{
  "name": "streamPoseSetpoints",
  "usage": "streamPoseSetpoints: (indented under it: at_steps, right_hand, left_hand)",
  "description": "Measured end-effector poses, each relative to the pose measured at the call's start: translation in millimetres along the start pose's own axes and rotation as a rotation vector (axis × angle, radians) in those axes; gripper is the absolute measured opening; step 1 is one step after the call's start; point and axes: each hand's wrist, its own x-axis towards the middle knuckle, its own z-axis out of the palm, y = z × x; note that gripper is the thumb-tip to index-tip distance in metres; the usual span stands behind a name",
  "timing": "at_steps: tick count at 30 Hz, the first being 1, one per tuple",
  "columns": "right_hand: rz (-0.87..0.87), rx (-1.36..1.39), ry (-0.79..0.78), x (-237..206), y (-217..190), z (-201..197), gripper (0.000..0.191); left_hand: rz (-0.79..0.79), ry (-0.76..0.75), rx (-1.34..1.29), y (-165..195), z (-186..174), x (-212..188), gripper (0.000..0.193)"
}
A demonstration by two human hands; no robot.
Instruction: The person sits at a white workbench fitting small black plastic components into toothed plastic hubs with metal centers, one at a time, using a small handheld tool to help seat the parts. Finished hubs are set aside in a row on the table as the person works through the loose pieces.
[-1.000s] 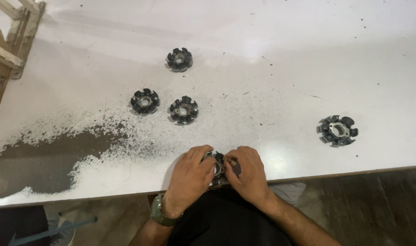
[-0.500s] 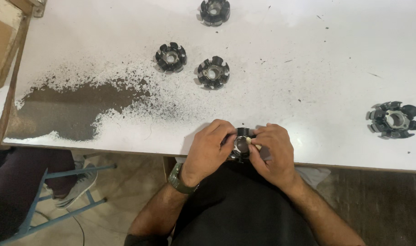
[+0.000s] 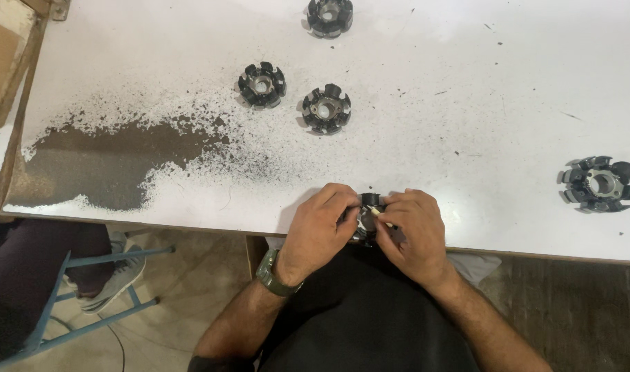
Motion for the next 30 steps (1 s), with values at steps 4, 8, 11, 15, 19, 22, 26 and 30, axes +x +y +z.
streamPoseSetpoints:
  at_steps: [4,8,11,15,19,22,26,30]
  right_hand:
    - [-0.002,0.004,-0.01,-2,0,-1,0.029]
    - [-0.013,0.004,0.028,-4,1,0,0.03]
    - [-0.058,-0.004,-0.011,-5,3,1,0.031]
    - [-0.078,-0.03,0.035,-5,2,4,0.033]
    - [-0.102,-0.065,0.05,-2,-1,4,0.034]
    - [-0.104,-0.072,0.039,0,-1,4,0.034]
    - [-0.07,-0.063,0.023,0,-3,4,0.033]
    - [0.016,-0.15,0.018,1,1,-7,0.03]
  left_hand:
    - [0.078,0.037,0.02,-4,2,-3,0.015]
    - [0.176,0.072,0.132,-12,8,-6,0.017]
    - [0.239,0.09,0.229,-15,18,-8,0.018]
    - [0.281,0.129,0.242,-18,29,-10,0.019]
    - [0.277,0.157,0.236,-19,33,-11,0.019]
    - [0.269,0.173,0.218,-18,33,-11,0.019]
    - [0.238,0.17,0.184,-14,30,-11,0.018]
    - [0.123,0.015,0.16,-13,7,-1,0.017]
